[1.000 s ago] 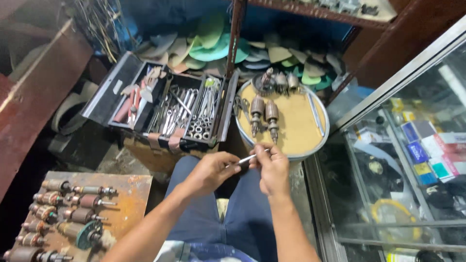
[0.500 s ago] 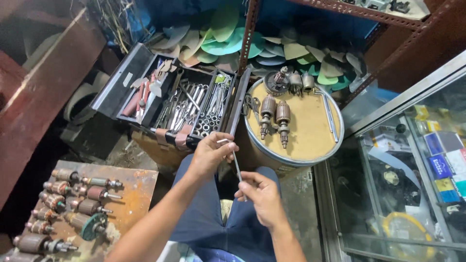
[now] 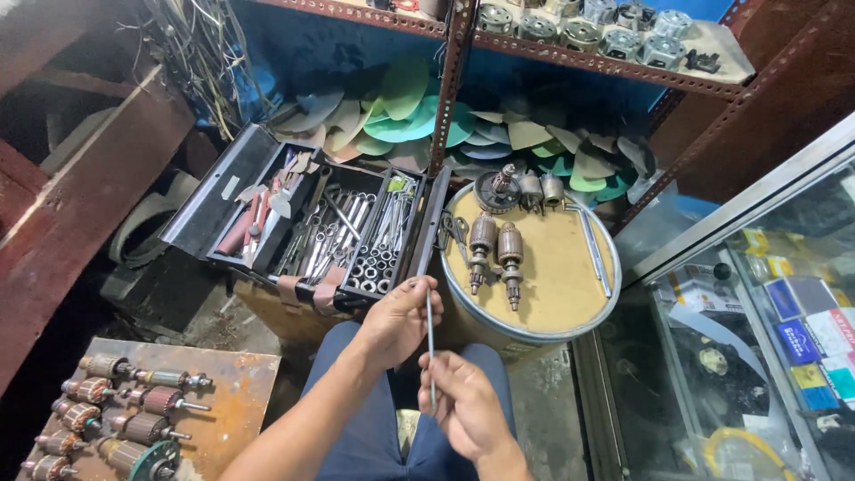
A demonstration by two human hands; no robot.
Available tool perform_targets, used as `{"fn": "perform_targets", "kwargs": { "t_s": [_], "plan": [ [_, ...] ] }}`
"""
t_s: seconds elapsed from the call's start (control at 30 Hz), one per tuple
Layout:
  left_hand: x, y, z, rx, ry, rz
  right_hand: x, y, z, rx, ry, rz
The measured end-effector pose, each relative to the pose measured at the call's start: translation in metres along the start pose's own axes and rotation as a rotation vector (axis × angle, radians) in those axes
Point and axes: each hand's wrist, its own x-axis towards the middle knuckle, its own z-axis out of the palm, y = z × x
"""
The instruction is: Inspecting and cleaning a motor armature using a thin metal tool
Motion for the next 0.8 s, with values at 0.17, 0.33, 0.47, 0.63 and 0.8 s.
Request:
{"fn": "perform_targets", "kwargs": {
  "t_s": [0.17,0.33,0.47,0.63,0.8],
  "plan": [
    [-0.005,-0.020,0.005,0.057,0.112,-0.085,0.014,0.003,-0.017,-0.169,0.091,-0.105],
    [0.001,-0.016,0.024,0.402,0.196,-0.016,0.016,0.002,-0.020,-0.318,0.203,-0.282],
    [0.022,-0.015,0.030,0.524,0.258,0.104,0.008,-0.009,-0.019,-0.617,0.316,-0.328],
    [0.055,-0.036,0.048,0.470,0.271,0.113,-0.002,-0.041,-0.039,-0.728,0.496,-0.336],
    [0.097,-0.050,0.057,0.661,0.004,0.025,0.000,-0.074,-0.077,-0.677,0.493,-0.448]
  ]
}}
